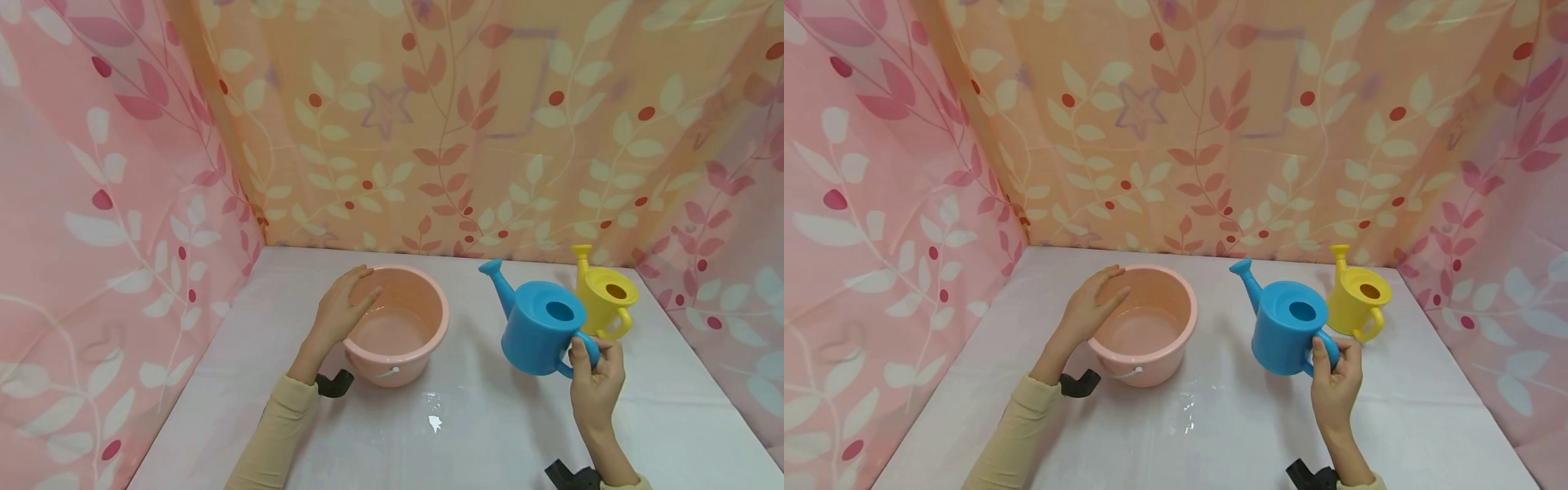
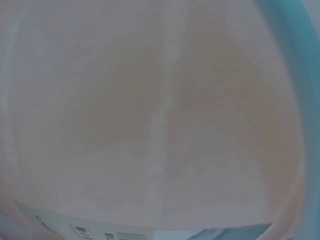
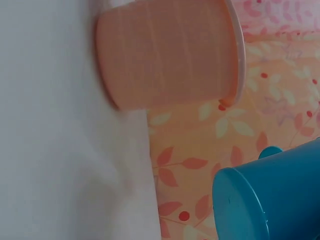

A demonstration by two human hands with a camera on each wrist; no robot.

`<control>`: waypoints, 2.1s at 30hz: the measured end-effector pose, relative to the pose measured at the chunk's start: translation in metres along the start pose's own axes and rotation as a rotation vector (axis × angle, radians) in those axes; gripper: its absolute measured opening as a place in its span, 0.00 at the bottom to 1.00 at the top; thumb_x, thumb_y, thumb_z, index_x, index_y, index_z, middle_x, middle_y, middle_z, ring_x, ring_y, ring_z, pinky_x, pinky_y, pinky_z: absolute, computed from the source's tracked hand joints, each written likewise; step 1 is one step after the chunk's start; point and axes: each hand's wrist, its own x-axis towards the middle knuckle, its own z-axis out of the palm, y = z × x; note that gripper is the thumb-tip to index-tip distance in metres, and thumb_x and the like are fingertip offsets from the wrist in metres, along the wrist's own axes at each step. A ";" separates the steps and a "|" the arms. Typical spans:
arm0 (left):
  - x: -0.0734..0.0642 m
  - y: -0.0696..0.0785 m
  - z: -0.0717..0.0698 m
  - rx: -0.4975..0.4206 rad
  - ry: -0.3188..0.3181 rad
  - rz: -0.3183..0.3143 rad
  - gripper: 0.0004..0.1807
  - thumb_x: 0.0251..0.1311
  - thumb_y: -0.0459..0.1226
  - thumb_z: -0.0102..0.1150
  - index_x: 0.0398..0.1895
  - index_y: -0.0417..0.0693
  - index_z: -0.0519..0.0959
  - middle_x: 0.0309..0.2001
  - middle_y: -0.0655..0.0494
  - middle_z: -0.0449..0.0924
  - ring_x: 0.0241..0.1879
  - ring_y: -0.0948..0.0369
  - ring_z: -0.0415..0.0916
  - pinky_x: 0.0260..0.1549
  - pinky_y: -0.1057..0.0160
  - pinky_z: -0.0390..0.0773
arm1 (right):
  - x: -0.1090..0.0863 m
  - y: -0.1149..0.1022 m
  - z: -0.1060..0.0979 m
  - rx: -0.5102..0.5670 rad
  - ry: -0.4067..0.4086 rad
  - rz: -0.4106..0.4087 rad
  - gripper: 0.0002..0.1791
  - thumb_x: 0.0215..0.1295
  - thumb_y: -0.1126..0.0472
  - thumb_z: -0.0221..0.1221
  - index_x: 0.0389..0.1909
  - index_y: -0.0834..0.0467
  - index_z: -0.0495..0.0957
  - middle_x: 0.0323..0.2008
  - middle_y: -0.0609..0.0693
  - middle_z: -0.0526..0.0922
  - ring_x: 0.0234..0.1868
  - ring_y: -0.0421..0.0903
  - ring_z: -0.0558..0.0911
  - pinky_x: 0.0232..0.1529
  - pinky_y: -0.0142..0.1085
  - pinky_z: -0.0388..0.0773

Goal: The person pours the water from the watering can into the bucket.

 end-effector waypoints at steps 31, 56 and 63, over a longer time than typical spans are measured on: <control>0.000 0.000 0.000 0.000 0.005 0.003 0.28 0.62 0.56 0.50 0.62 0.54 0.69 0.67 0.54 0.63 0.67 0.53 0.57 0.61 0.44 0.60 | 0.002 -0.039 0.014 0.176 -0.086 -0.034 0.07 0.61 0.79 0.50 0.40 0.74 0.66 0.22 0.49 0.71 0.25 0.39 0.70 0.32 0.20 0.72; 0.000 0.000 0.000 0.005 -0.001 -0.003 0.29 0.62 0.56 0.49 0.63 0.54 0.69 0.67 0.54 0.62 0.67 0.52 0.58 0.61 0.44 0.60 | -0.009 -0.054 0.026 0.062 -0.195 0.056 0.07 0.62 0.77 0.52 0.37 0.77 0.65 0.23 0.41 0.74 0.25 0.35 0.71 0.33 0.21 0.73; 0.000 0.000 0.001 0.006 0.006 0.007 0.29 0.62 0.56 0.49 0.62 0.53 0.69 0.67 0.53 0.63 0.66 0.52 0.59 0.60 0.43 0.61 | -0.009 -0.053 0.026 0.056 -0.213 0.022 0.06 0.61 0.78 0.52 0.37 0.77 0.66 0.24 0.41 0.75 0.25 0.37 0.71 0.32 0.21 0.72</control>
